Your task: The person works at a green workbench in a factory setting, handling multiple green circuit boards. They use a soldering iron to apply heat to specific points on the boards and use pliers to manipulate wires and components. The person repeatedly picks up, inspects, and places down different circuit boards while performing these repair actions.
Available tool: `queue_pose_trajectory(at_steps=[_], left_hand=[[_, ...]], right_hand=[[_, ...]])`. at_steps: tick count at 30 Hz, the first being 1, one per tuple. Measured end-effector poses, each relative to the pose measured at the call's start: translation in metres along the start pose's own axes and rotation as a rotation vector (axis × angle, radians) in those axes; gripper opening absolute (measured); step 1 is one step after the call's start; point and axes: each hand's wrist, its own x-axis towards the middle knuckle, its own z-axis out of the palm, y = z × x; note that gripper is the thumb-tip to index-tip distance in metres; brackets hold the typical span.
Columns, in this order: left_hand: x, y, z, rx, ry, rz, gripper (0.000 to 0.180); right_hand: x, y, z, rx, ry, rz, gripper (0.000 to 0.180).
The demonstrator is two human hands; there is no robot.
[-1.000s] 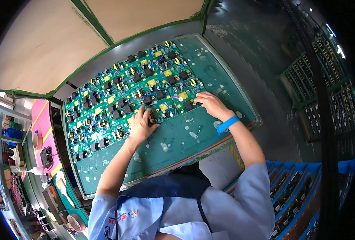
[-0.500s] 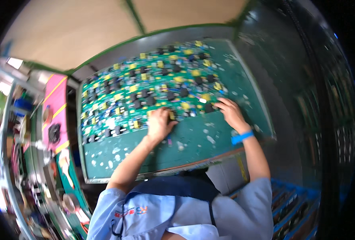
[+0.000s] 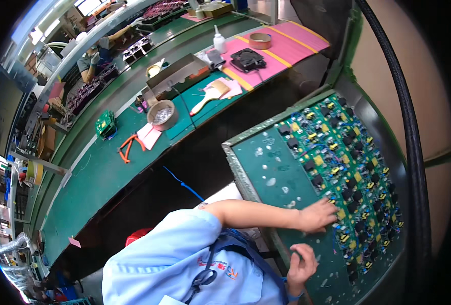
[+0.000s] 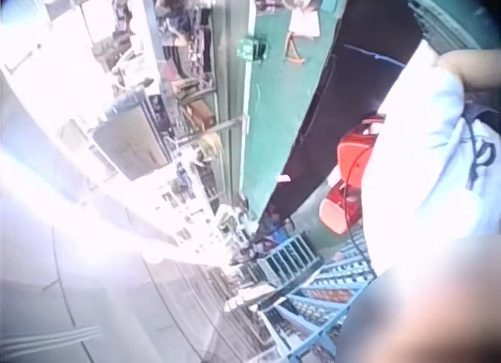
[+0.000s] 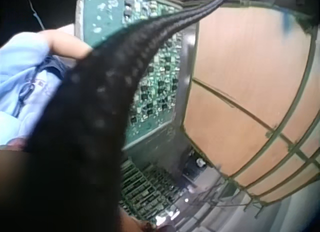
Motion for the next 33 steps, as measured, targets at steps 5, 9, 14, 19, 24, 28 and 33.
queue_pose_trajectory(at_steps=[5, 9, 14, 19, 24, 28, 33], left_hand=[[-0.083, -0.044, -0.108, 0.101, 0.107, -0.169, 0.037], [-0.149, -0.044, -0.161, 0.143, -0.059, -0.213, 0.036], [-0.156, -0.014, -0.193, -0.053, -0.195, -0.191, 0.031], [-0.066, 0.091, -0.304, -0.136, -0.268, 0.351, 0.03], [-0.063, 0.098, -0.288, -0.248, 0.385, 0.587, 0.032], [-0.011, 0.058, -0.21, -0.103, -0.231, 0.361, 0.036], [0.034, -0.048, -0.029, 0.119, -0.206, 0.145, 0.053]], right_hand=[[0.036, 0.051, 0.026, -0.493, 0.07, -0.128, 0.012], [0.021, 0.068, 0.007, -0.61, 0.132, 0.155, 0.013], [0.013, 0.098, -0.034, -0.946, 0.305, 0.259, 0.019], [0.012, 0.115, -0.069, -1.278, 0.234, 0.187, 0.034], [0.008, 0.126, -0.095, -1.251, 0.186, 0.386, 0.048], [0.001, 0.127, -0.113, -1.141, 0.134, 0.365, 0.05], [0.007, 0.136, -0.118, -1.108, 0.209, 0.233, 0.048]])
